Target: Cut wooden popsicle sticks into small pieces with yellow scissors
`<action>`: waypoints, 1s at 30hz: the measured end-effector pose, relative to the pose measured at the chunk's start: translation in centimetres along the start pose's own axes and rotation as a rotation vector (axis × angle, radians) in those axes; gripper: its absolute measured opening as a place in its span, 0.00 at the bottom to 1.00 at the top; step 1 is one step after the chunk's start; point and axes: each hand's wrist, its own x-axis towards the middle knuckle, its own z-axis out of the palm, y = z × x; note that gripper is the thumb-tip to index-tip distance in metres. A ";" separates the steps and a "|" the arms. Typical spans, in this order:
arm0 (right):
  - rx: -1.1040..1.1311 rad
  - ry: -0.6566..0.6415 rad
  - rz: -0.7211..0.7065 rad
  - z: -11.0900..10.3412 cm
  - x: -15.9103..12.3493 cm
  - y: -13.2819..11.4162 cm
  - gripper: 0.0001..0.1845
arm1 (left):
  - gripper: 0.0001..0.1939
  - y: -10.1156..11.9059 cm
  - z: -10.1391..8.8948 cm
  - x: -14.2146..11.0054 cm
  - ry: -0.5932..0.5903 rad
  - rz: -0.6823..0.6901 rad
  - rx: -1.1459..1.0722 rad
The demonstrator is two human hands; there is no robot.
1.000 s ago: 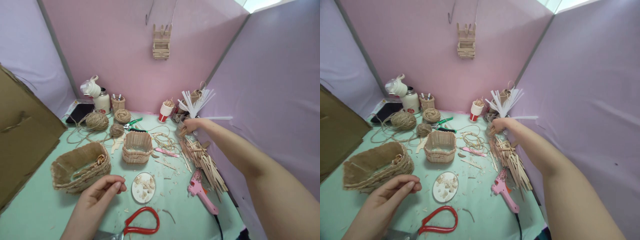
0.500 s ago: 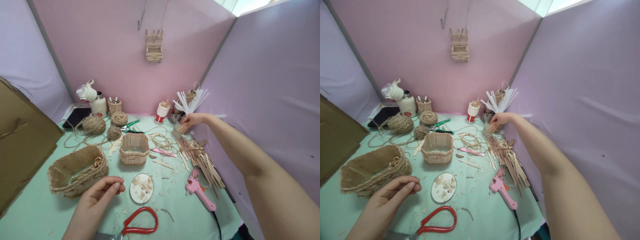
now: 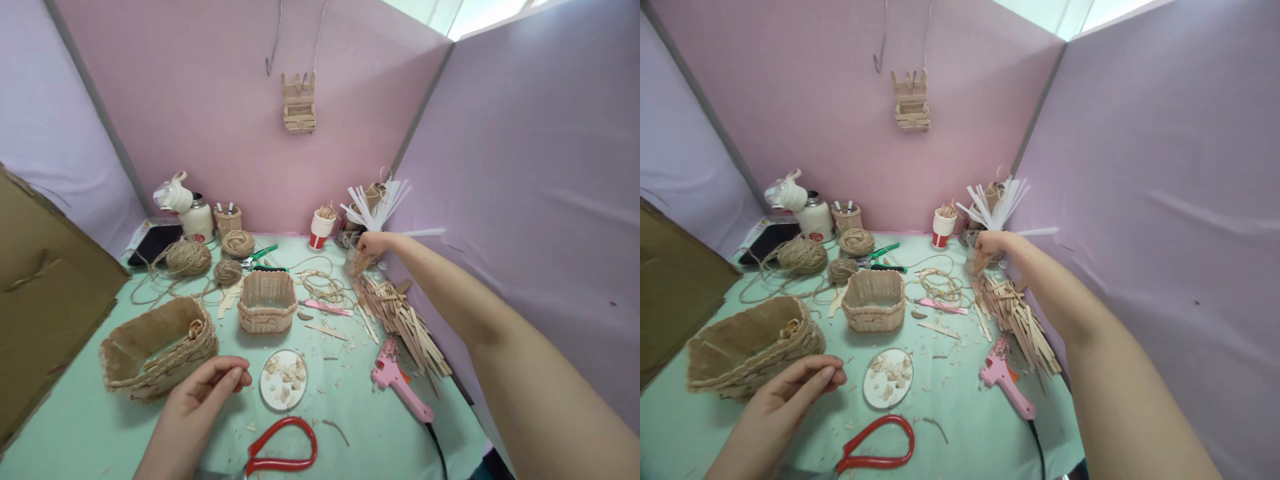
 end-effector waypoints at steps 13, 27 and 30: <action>-0.042 0.024 0.047 -0.4 0.1 -0.6 0.14 | 0.15 -0.5 -0.2 0.1 -0.020 -0.008 -0.005; 0.058 0.191 -0.064 -1.7 -5.2 -0.4 0.22 | 0.14 -0.3 -0.2 -0.1 -0.032 0.008 -0.010; 0.070 0.158 -0.122 -0.6 -5.1 -0.8 0.32 | 0.15 -0.5 -0.2 -0.1 -0.049 0.006 -0.019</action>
